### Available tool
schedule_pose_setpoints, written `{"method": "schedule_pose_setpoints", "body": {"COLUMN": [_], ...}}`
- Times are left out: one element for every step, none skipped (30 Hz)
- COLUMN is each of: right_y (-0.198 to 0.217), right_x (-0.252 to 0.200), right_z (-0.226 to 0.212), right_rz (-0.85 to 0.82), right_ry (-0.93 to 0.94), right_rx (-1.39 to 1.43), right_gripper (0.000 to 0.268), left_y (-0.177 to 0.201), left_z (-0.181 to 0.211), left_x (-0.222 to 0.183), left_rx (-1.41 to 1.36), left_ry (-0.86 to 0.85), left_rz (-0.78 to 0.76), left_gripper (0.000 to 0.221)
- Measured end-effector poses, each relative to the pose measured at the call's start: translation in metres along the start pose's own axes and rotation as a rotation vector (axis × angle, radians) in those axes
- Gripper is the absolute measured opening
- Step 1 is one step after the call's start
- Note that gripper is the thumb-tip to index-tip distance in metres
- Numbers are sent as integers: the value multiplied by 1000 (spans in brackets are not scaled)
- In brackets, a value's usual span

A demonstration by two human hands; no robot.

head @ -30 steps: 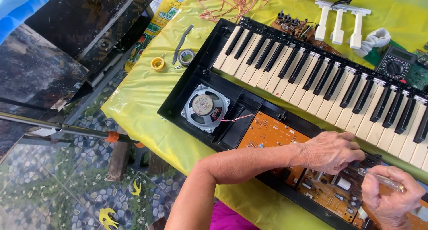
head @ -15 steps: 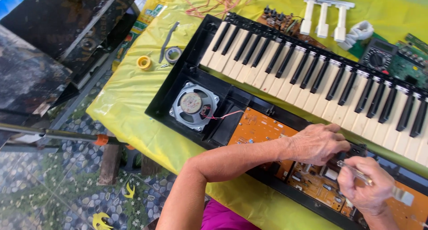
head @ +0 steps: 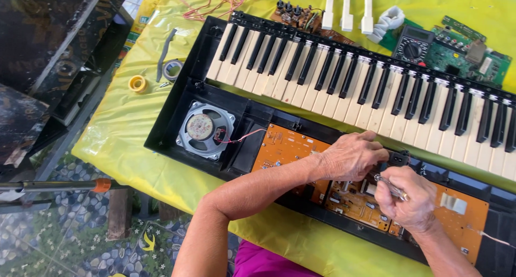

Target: Repairing an electronic keyboard by removing screws from a circuit board and soldering components.

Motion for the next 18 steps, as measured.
{"method": "schedule_pose_setpoints", "body": {"right_y": [0, 0, 5, 2, 5, 9, 9, 9, 6, 6, 5, 4, 5, 5, 4, 6, 9, 12], "right_x": [4, 8, 10, 18, 25, 32, 25, 17, 9, 7, 6, 6, 4, 3, 4, 5, 10, 14], "right_z": [-4, -5, -6, -8, -9, -10, -2, 11, 21, 23, 24, 25, 27, 25, 24, 24, 17, 10], "right_rz": [-2, 1, -5, -18, 35, 88, 85, 79, 87, 98, 124, 150, 156, 160, 164, 169, 202, 234], "right_ry": [-3, -32, -64, -69, -89, -110, -124, -195, -268, -285, -279, -272, -287, -248, -205, -216, -106, 3], "right_rx": [-10, 1, 5, -12, 38, 87, 62, 94, 128, 106, 131, 156, 140, 130, 124, 112, 132, 151], "right_gripper": [14, 15, 16, 16, 18, 21, 21, 13, 7, 7, 6, 6, 6, 7, 8, 8, 13, 22], "left_y": [3, 3, -1, -5, -9, -13, -9, -4, 2, 4, 7, 10, 11, 11, 13, 13, 15, 17], "left_z": [0, -1, 1, -3, -6, -9, -7, -7, -9, -6, -6, -6, -4, -5, -7, -5, -5, -6], "left_x": [0, 0, 2, -1, -3, -5, -4, -2, -2, -1, 0, 0, 0, 0, -1, 0, 1, 1], "left_rx": [-9, 8, 14, -6, 11, 27, 1, 4, 12, -9, -22, -34, -52, -52, -46, -57, -62, -67], "left_ry": [-6, 3, 12, 8, 13, 20, 7, 22, 31, 12, 19, 26, 15, 33, 53, 44, 54, 65], "left_rz": [3, -22, -41, -33, 18, 69, 68, 73, 69, 58, 50, 42, 33, 20, 8, 0, 8, 16], "left_gripper": [16, 14, 12, 12, 10, 10, 10, 9, 11, 11, 12, 13, 13, 15, 17, 17, 17, 16]}}
Point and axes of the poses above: each hand's wrist, its own x-axis towards the middle knuckle, its own y-axis out of the back of the hand, z = x × y, the point moved 7 cm from there along x, towards the middle knuckle, and after that the axes turned 6 degrees about z, right-handed, at the moved point
